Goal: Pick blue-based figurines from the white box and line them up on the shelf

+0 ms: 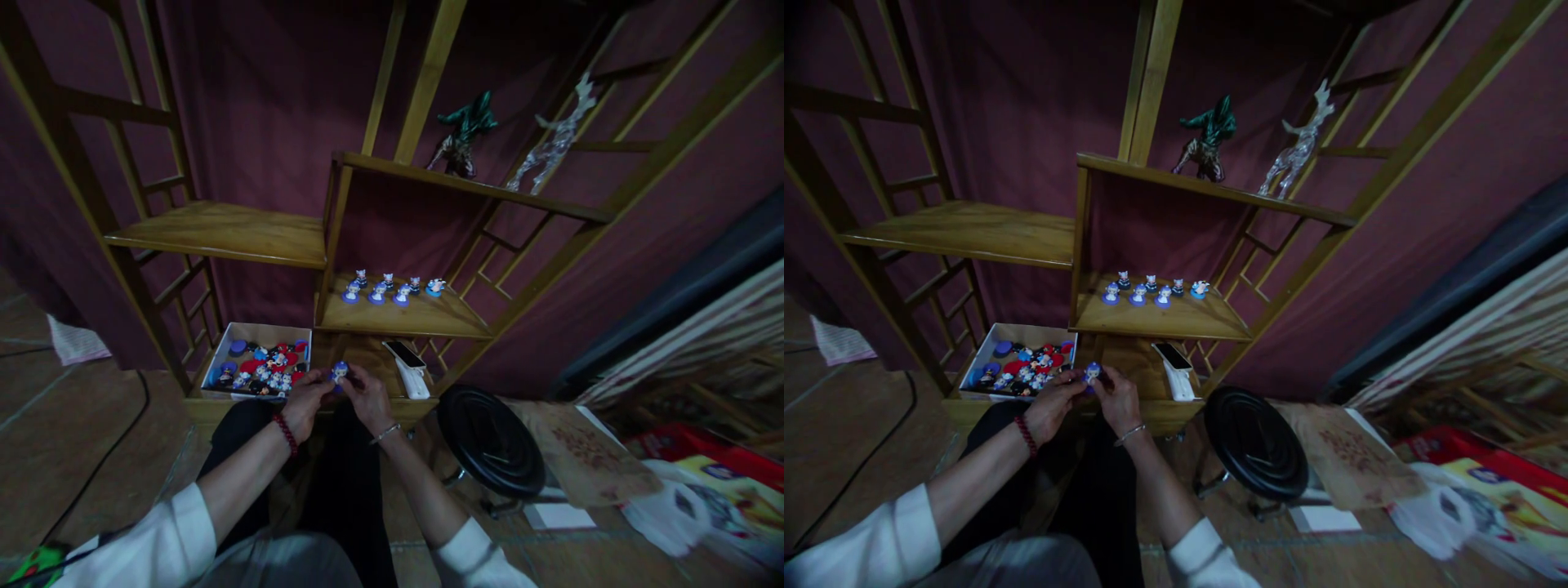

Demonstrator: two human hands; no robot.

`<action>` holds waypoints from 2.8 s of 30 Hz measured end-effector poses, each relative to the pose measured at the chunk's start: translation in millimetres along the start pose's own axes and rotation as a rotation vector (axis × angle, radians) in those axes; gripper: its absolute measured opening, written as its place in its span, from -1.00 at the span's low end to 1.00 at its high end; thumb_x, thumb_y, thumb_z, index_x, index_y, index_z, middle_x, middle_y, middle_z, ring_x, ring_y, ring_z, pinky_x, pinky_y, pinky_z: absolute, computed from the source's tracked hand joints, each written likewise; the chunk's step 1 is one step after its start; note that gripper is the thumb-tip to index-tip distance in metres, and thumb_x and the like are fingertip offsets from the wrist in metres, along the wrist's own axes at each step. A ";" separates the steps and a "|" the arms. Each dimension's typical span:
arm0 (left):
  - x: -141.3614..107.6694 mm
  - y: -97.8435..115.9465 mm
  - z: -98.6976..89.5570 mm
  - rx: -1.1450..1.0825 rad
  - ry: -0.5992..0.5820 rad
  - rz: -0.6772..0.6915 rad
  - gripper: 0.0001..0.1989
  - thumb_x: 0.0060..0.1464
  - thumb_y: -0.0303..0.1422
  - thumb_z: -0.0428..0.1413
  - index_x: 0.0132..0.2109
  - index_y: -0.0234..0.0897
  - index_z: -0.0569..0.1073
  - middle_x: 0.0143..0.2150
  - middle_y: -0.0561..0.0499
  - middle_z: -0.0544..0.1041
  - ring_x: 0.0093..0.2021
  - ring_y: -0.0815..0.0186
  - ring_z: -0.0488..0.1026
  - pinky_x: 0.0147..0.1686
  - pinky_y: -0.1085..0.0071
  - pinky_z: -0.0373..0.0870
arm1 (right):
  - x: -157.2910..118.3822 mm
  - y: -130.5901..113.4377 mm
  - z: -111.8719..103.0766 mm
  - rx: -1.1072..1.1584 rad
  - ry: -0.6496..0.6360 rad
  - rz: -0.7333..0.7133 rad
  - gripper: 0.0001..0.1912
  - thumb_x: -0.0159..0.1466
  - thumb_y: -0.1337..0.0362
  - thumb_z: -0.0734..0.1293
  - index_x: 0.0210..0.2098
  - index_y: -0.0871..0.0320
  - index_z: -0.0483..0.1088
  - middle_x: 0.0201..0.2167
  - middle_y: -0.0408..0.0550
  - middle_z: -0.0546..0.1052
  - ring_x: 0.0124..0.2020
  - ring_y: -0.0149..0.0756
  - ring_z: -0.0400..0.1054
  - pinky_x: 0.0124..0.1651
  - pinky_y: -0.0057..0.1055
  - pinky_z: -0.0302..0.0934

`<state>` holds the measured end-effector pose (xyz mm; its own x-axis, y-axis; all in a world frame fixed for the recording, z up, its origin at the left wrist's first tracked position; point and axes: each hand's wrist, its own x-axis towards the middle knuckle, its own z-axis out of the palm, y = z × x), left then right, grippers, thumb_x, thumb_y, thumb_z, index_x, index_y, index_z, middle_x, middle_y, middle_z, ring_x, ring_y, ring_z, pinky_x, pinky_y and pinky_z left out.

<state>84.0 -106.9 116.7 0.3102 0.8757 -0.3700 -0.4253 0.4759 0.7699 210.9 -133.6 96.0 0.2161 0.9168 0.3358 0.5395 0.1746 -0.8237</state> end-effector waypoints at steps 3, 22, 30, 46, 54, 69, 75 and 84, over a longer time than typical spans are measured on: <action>-1.0 -2.1 11.5 0.002 -0.030 0.003 -0.85 -0.22 -0.62 0.18 -0.43 -0.38 0.41 -0.43 -0.03 0.51 -0.42 0.35 0.46 -0.33 0.43 0.38 | 0.3 2.5 -13.8 0.028 0.016 0.007 -0.77 0.12 0.22 0.28 -0.21 0.09 0.40 -0.26 -0.07 0.52 -0.26 -0.27 0.41 -0.16 -0.34 0.31; 1.6 -4.2 93.2 0.148 -0.152 0.046 -0.79 -0.27 -0.71 0.06 -0.47 -0.36 0.46 -0.51 0.01 0.49 -0.47 0.41 0.39 -0.40 0.52 0.29 | 13.9 14.5 -88.4 0.106 0.133 0.060 -0.75 0.07 0.14 0.31 -0.31 0.15 0.42 -0.32 -0.04 0.52 -0.27 -0.25 0.40 -0.15 -0.31 0.28; 3.6 1.7 123.8 0.113 -0.175 0.032 -0.77 -0.28 -0.72 0.05 -0.50 -0.36 0.48 -0.50 0.00 0.50 -0.41 0.37 0.40 -0.35 0.49 0.32 | 24.9 13.2 -111.5 0.238 0.149 0.086 -0.69 0.02 0.09 0.34 -0.31 0.14 0.41 -0.32 -0.05 0.53 -0.28 -0.25 0.42 -0.14 -0.29 0.29; 6.8 7.8 157.4 0.039 -0.218 0.094 -0.81 -0.30 -0.68 0.05 -0.53 -0.35 0.45 -0.57 0.06 0.44 -0.43 0.41 0.39 -0.30 0.49 0.31 | 55.7 5.1 -147.1 0.278 0.224 0.133 -0.67 -0.09 0.08 0.40 -0.41 0.18 0.40 -0.42 -0.06 0.54 -0.37 -0.29 0.42 -0.22 -0.35 0.29; 34.0 -0.2 176.0 0.211 -0.189 0.251 -0.80 -0.25 -0.62 0.04 -0.47 -0.30 0.49 -0.51 0.04 0.49 -0.39 0.36 0.39 -0.35 0.51 0.27 | 86.1 22.6 -163.3 0.270 0.195 0.103 -0.67 -0.07 0.10 0.38 -0.36 0.17 0.40 -0.35 -0.05 0.54 -0.31 -0.28 0.42 -0.14 -0.31 0.28; 58.4 -8.4 205.1 0.466 -0.264 0.360 -0.79 -0.21 -0.56 -0.01 -0.44 -0.31 0.51 -0.50 0.05 0.49 -0.41 0.37 0.37 -0.38 0.53 0.24 | 125.4 57.5 -186.5 0.128 0.218 0.095 -0.71 -0.08 0.14 0.37 -0.39 0.16 0.40 -0.41 -0.09 0.53 -0.39 -0.31 0.42 -0.20 -0.34 0.29; 60.7 -5.6 216.7 0.744 -0.345 0.471 -0.67 -0.14 -0.55 -0.08 -0.26 -0.28 0.50 -0.30 0.04 0.53 -0.25 0.33 0.41 -0.23 0.48 0.28 | 137.1 67.5 -196.1 0.097 0.224 0.156 -0.75 -0.09 0.18 0.37 -0.43 0.16 0.39 -0.45 -0.10 0.53 -0.39 -0.30 0.42 -0.19 -0.35 0.29; 71.2 -11.6 226.7 1.196 -0.307 0.713 -0.55 -0.12 -0.58 -0.09 -0.02 -0.37 0.35 0.03 -0.13 0.39 0.07 0.26 0.26 0.09 0.41 0.11 | 152.3 78.1 -202.9 0.078 0.220 0.146 -0.74 -0.11 0.17 0.39 -0.43 0.15 0.40 -0.43 -0.08 0.53 -0.37 -0.28 0.42 -0.15 -0.31 0.27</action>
<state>303.8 -68.5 199.3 0.5734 0.7689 0.2830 0.3475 -0.5410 0.7658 451.1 -53.2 175.5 0.4633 0.8356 0.2953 0.4270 0.0816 -0.9006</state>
